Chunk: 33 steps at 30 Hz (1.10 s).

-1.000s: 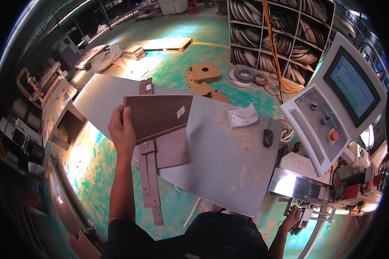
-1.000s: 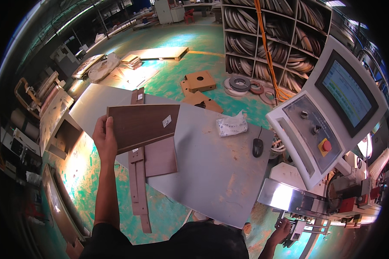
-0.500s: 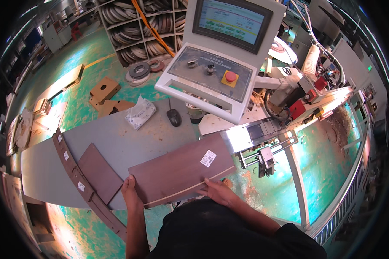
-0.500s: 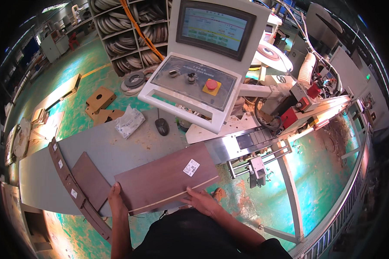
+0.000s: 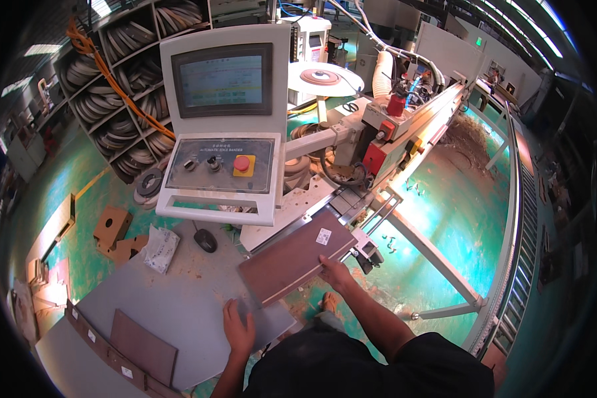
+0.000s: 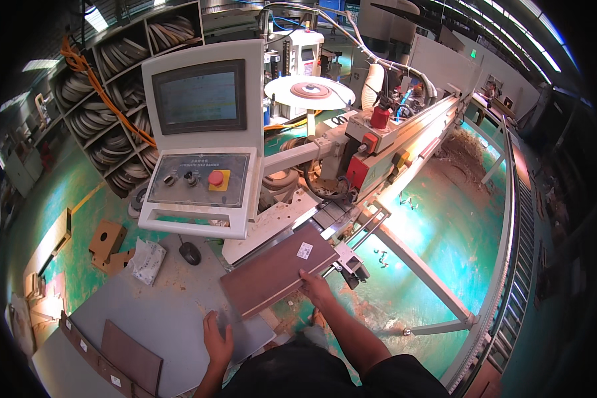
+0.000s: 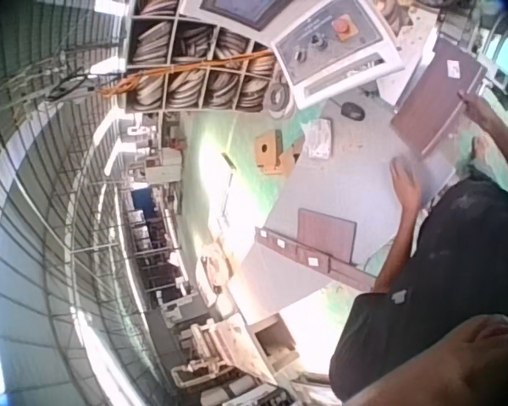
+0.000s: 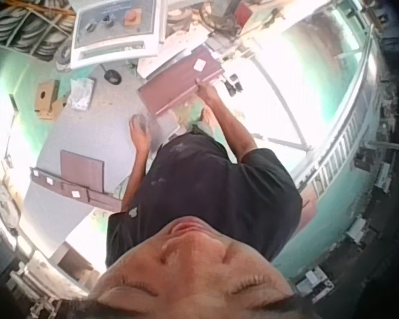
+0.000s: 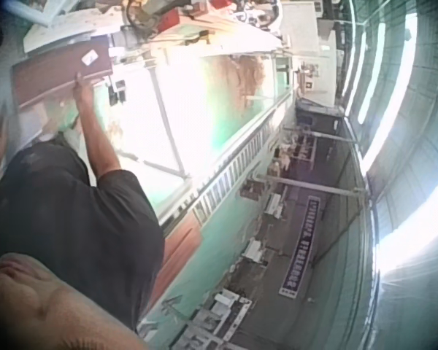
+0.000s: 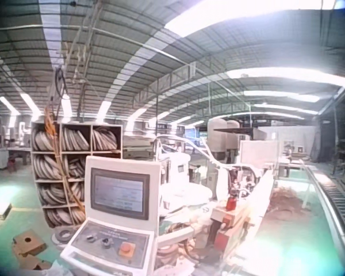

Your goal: The person interacts with a control screen and then feeds several wooden panels through an automatic edge-banding machine, occasionally wiping the panels with a cloth.

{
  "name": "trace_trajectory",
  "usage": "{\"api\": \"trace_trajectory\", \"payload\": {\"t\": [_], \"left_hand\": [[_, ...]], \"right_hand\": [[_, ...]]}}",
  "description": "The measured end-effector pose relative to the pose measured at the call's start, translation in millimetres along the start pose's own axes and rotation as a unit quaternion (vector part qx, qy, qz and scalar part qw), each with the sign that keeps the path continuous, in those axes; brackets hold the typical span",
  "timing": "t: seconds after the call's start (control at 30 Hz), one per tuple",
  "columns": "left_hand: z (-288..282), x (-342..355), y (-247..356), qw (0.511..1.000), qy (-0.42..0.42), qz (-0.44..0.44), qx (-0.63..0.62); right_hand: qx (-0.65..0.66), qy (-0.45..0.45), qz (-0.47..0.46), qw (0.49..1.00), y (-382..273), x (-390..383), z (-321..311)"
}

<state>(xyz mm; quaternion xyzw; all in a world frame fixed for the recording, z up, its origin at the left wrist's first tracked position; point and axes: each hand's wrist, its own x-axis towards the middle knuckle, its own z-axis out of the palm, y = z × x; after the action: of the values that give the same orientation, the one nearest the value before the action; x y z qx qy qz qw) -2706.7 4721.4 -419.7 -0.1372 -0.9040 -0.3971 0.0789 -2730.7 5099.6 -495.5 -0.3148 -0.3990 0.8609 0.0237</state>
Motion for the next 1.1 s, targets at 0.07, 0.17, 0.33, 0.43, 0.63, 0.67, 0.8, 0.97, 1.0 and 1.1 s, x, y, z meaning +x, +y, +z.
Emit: {"api": "trace_trajectory", "payload": {"t": [0.07,0.17,0.33,0.43,0.63,0.67,0.8,0.97,1.0,1.1], "left_hand": [[4,-13,-8,0.999,-0.015,0.005,0.028],[13,-26,-10,0.998,-0.032,-0.026,0.039],[21,-39,-3,0.998,-0.006,-0.028,0.055],[30,-39,1,0.997,0.001,-0.040,0.059],[49,-26,2,0.995,0.032,-0.042,0.080],[53,-22,0,0.996,0.031,-0.034,0.078],[64,-5,13,0.995,0.049,-0.050,0.068],[65,-12,-24,0.986,0.014,-0.056,0.158],[68,-15,-36,0.987,0.011,-0.063,0.147],[75,-24,-55,0.988,0.071,-0.136,0.023]], "right_hand": [[0.023,0.039,-0.019,0.999,-7,15,2],[0.044,0.069,-0.044,0.996,9,19,-1],[-0.078,0.070,0.018,0.994,28,-12,31],[-0.118,0.039,-0.020,0.992,33,6,31],[-0.133,0.026,-0.044,0.990,24,3,35],[-0.131,0.030,-0.051,0.990,24,2,32],[-0.131,0.033,-0.023,0.991,26,16,16],[-0.095,0.019,-0.016,0.995,6,21,13],[-0.097,0.026,-0.023,0.995,4,22,12],[-0.118,0.042,-0.025,0.992,-5,27,6]]}}
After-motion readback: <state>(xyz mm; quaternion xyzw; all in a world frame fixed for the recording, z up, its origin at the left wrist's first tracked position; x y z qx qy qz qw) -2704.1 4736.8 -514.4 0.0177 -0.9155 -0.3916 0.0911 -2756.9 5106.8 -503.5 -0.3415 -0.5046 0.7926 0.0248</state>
